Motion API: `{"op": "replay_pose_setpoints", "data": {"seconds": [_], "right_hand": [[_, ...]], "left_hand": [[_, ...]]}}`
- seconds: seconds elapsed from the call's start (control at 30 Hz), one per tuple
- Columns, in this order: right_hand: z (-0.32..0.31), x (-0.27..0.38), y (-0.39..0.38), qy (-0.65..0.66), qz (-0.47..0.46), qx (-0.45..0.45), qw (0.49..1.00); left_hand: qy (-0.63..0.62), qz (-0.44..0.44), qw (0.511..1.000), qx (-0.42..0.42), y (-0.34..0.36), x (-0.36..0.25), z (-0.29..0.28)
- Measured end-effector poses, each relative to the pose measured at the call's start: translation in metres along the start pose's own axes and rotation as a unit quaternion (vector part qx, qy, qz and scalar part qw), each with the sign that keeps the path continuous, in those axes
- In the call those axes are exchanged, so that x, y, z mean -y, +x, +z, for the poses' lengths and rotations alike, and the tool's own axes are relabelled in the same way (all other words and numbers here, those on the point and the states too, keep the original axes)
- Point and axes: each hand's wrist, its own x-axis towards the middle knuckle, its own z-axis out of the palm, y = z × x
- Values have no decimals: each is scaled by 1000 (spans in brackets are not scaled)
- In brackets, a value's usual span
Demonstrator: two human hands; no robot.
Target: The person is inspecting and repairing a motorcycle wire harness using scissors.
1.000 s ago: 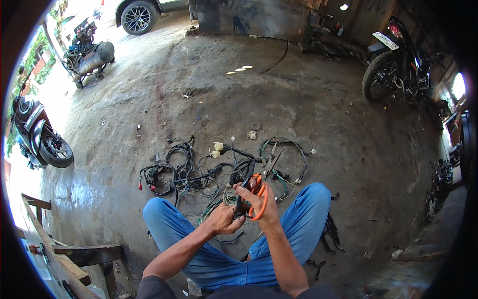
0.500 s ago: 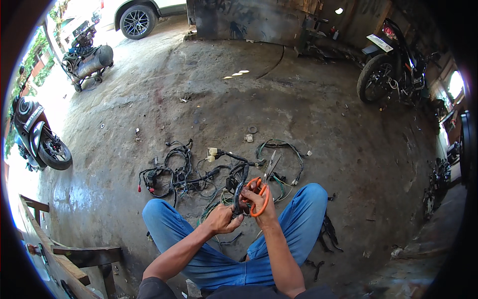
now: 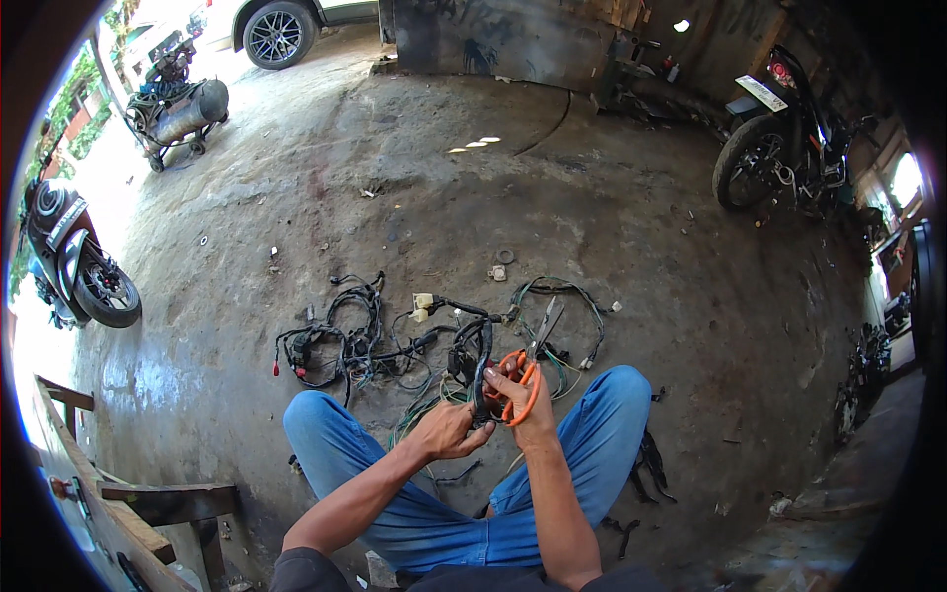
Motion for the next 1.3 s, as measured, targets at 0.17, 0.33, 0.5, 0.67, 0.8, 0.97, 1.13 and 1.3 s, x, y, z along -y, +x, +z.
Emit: {"op": "replay_pose_setpoints", "data": {"seconds": [0.17, 0.33, 0.5, 0.67, 0.8, 0.97, 1.13, 1.3], "right_hand": [[-12, -9, 8, 30, 9, 0, 1000], [-41, -40, 32, -62, -11, 39, 997], [-47, -65, 23, -217, -21, 92, 972], [-39, -77, 11, -263, -45, 117, 957], [-37, -78, 7, -270, -36, 134, 953], [-28, -79, 6, -396, -72, 84, 911], [-54, -102, 40, -295, -83, 94, 947], [-62, -85, 49, -362, -81, 79, 925]], "left_hand": [[-3, -55, 997, 46, 7, -12, 0], [-301, -177, 937, 1, 15, 37, 8], [-414, -342, 842, -58, 38, 59, -1], [-682, -377, 626, 0, 42, 92, 4], [-705, -349, 615, -44, 45, 82, -7], [-714, -258, 630, -164, 37, 54, -14], [-700, -193, 657, -202, 34, 42, -12], [-741, -167, 615, -210, 37, 41, -17]]}}
